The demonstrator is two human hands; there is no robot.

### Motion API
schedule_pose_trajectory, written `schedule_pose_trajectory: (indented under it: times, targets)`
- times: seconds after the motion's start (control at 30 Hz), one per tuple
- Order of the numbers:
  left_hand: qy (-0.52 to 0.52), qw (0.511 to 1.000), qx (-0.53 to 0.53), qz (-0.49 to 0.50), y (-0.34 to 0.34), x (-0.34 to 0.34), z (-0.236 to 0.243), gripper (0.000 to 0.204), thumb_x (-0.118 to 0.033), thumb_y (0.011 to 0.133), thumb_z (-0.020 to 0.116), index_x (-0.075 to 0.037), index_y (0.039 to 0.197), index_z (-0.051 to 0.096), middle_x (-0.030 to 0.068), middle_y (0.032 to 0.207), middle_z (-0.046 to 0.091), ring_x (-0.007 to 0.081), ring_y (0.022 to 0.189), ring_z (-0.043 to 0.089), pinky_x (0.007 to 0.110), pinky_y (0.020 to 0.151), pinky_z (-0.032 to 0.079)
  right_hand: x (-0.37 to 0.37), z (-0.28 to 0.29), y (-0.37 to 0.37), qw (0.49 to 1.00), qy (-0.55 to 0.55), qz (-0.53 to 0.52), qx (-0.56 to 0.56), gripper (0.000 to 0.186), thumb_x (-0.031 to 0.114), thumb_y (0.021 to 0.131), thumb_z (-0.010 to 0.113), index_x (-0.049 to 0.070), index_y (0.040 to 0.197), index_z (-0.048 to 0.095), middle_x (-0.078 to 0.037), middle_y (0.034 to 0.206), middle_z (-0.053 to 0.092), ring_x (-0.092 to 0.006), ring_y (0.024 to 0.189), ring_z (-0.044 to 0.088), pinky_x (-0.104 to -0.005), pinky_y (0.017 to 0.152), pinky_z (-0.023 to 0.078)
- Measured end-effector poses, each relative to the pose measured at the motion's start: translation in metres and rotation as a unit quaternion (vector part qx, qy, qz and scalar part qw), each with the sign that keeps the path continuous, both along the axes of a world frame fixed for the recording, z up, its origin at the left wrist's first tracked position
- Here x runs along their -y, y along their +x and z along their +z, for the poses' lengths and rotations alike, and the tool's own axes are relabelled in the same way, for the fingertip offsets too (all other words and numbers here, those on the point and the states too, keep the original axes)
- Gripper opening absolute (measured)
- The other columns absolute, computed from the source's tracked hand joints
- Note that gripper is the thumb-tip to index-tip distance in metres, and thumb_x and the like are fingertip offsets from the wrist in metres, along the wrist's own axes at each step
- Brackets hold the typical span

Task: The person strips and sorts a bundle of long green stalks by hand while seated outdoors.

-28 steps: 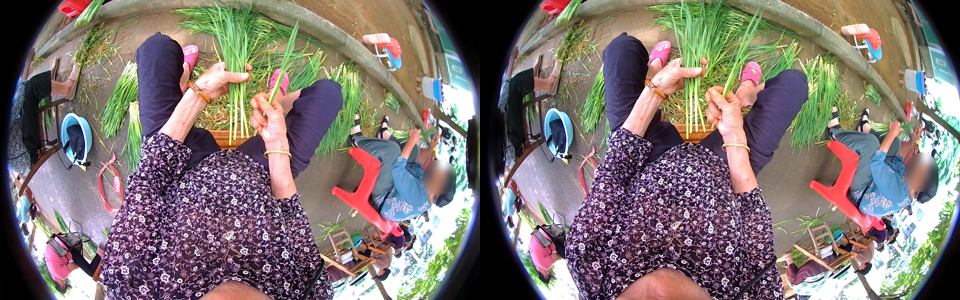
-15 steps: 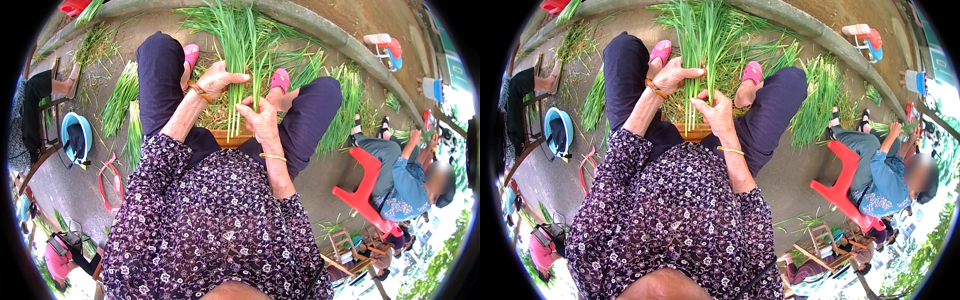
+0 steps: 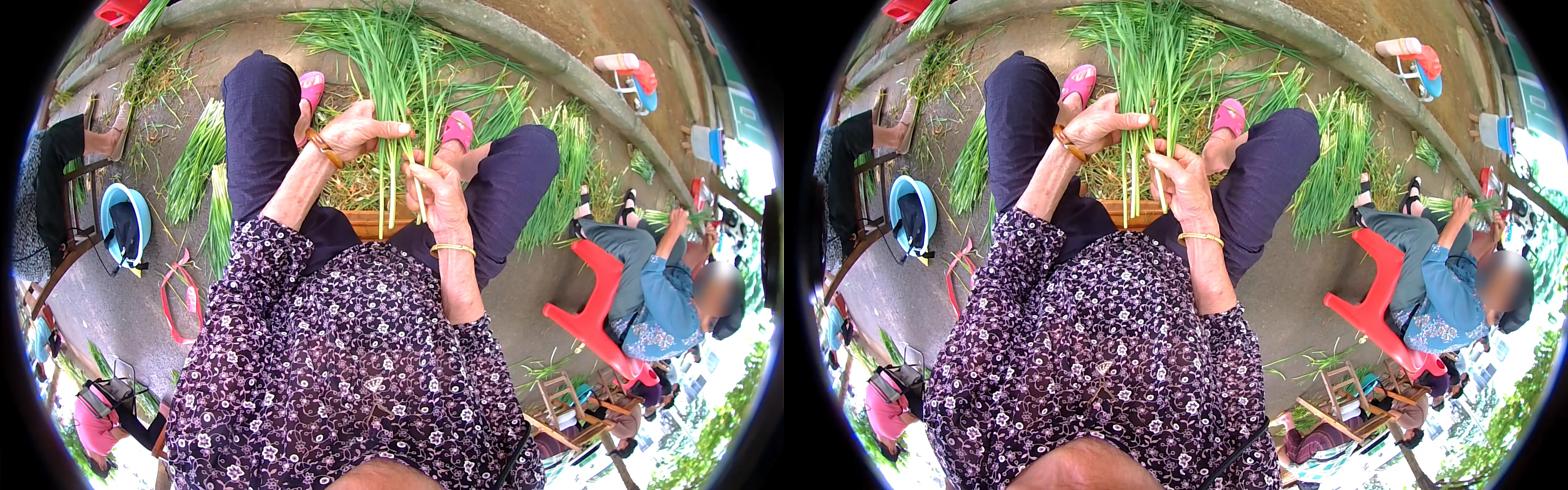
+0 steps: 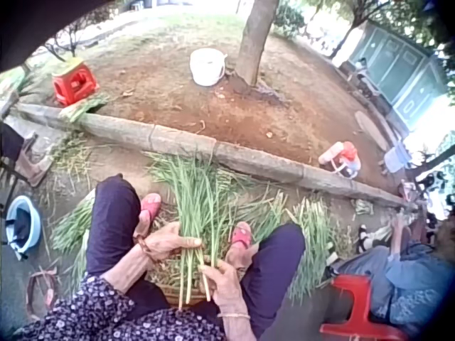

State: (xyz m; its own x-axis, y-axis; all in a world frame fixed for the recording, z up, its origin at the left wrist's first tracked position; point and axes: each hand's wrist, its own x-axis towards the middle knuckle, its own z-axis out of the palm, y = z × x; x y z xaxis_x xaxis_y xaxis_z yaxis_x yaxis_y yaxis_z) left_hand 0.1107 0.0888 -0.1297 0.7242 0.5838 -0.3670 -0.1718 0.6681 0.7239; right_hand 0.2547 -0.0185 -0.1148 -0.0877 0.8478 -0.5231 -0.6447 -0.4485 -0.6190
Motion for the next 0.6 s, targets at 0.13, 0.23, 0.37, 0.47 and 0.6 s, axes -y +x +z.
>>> schedule_pose_trajectory:
  times: [0.13,0.23,0.37,0.47,0.6]
  targets:
    - [-0.005,1.0,0.018,-0.001,-0.0002,0.0014,0.0051,0.044,-0.013,0.07,0.066,0.0,0.106,0.044,0.0059,0.083,0.056,0.0139,0.08,0.054,0.027,0.071,0.045,-0.001,-0.0001,0.0019,0.996,0.023,0.0,-0.082,0.018,0.006,0.075,0.054,0.0,0.091,0.054,-0.002,0.067,0.053,-0.0046,0.041,0.038,-0.0178,0.033,0.03]
    - [0.013,0.999,0.037,0.012,-0.0007,0.0022,0.0047,0.042,-0.013,0.07,0.066,0.0,0.104,0.044,0.0054,0.081,0.054,0.0145,0.077,0.054,0.027,0.069,0.045,-0.0009,-0.0006,0.0042,0.994,0.022,-0.007,-0.104,0.018,0.006,0.075,0.053,-0.001,0.092,0.053,-0.005,0.071,0.055,-0.0068,0.044,0.043,-0.019,0.034,0.033]
    - [-0.006,0.999,0.034,0.018,-0.0035,-0.0015,0.0042,0.033,-0.006,0.07,0.064,-0.001,0.096,0.045,0.0068,0.078,0.054,0.0165,0.068,0.055,0.029,0.061,0.046,0.0013,-0.0042,0.0077,0.995,0.026,-0.008,-0.098,0.019,0.004,0.074,0.051,-0.001,0.092,0.052,-0.006,0.074,0.055,-0.0088,0.047,0.046,-0.0197,0.035,0.036]
    - [-0.006,0.999,0.032,0.029,-0.0027,-0.0008,0.0108,0.03,-0.006,0.071,0.063,-0.002,0.095,0.045,0.0068,0.076,0.053,0.0158,0.062,0.055,0.027,0.057,0.045,0.0013,-0.0036,0.0061,0.998,0.032,0.027,-0.054,0.019,0.004,0.073,0.051,-0.001,0.091,0.052,-0.006,0.075,0.055,-0.0085,0.048,0.046,-0.0185,0.034,0.035]
    - [-0.001,0.999,0.025,0.025,-0.0007,0.0006,0.0073,0.029,-0.006,0.071,0.063,-0.002,0.093,0.046,0.0059,0.075,0.053,0.0146,0.062,0.054,0.026,0.056,0.044,0.0002,-0.0015,0.0041,0.997,0.042,0.056,-0.03,0.019,0.007,0.075,0.05,-0.001,0.092,0.051,-0.007,0.076,0.055,-0.0078,0.049,0.046,-0.0164,0.034,0.032]
